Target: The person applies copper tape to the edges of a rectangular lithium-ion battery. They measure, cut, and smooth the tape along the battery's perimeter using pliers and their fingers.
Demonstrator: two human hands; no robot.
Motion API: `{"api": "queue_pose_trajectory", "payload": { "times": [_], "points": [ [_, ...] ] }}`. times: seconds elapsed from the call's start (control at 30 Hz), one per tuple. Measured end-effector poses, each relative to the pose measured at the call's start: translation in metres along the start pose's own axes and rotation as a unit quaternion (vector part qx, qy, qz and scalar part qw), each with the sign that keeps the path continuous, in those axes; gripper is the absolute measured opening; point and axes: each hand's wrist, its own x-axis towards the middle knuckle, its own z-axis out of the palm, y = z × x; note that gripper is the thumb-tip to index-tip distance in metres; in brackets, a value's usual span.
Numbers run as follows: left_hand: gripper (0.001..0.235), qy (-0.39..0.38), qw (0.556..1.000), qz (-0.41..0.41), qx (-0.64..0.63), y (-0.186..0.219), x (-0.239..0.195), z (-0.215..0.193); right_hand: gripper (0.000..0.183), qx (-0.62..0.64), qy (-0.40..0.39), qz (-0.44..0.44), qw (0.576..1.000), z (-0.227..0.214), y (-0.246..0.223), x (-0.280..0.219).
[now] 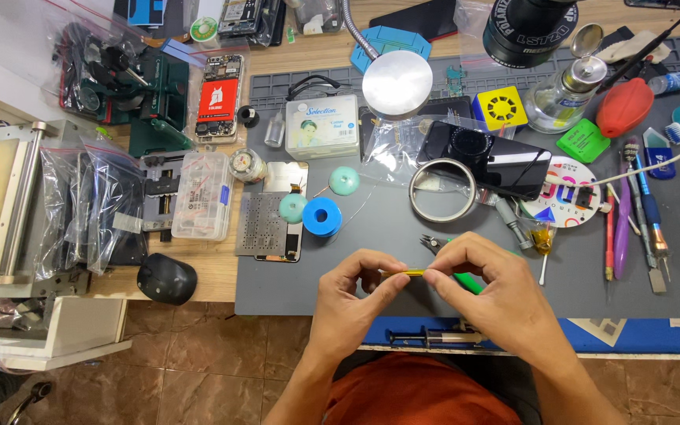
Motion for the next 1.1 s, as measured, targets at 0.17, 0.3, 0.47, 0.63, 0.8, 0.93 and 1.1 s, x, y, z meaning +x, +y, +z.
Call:
{"api": "queue_pose_trajectory", "payload": {
  "times": [0.17, 0.3, 0.47, 0.63, 0.8, 0.93, 1.1],
  "points": [
    [0.003, 0.0, 1.0, -0.012, -0.008, 0.004, -0.004, -0.001, 0.01, 0.011, -0.002, 0.017, 1.0, 0.003, 0.003, -0.004],
    [0.007, -0.012, 0.993, -0.092, -0.069, 0.001, -0.007, -0.004, 0.015, 0.027, -0.015, 0.016, 0.999, 0.003, 0.003, -0.005],
    [0.009, -0.013, 0.987, -0.124, -0.099, -0.005, -0.011, -0.006, 0.016, 0.036, -0.043, 0.026, 0.998, 0.006, 0.014, -0.006],
    [0.003, -0.01, 0.983, -0.137, -0.125, -0.007, -0.021, -0.004, 0.013, 0.099, -0.075, -0.001, 0.992, 0.015, 0.036, -0.015],
    [0.006, 0.003, 0.978, -0.183, -0.103, -0.004, -0.033, -0.005, 0.021, 0.152, -0.065, 0.085, 0.983, 0.022, 0.045, -0.033],
    [0.007, 0.012, 0.976, -0.186, -0.111, -0.031, -0.04, -0.003, 0.02, 0.184, -0.064, 0.106, 0.975, 0.03, 0.062, -0.047],
    [0.004, 0.013, 0.98, -0.148, -0.132, -0.051, -0.046, 0.004, 0.032, 0.289, -0.031, 0.165, 0.943, 0.036, 0.074, -0.054]
  ]
}}
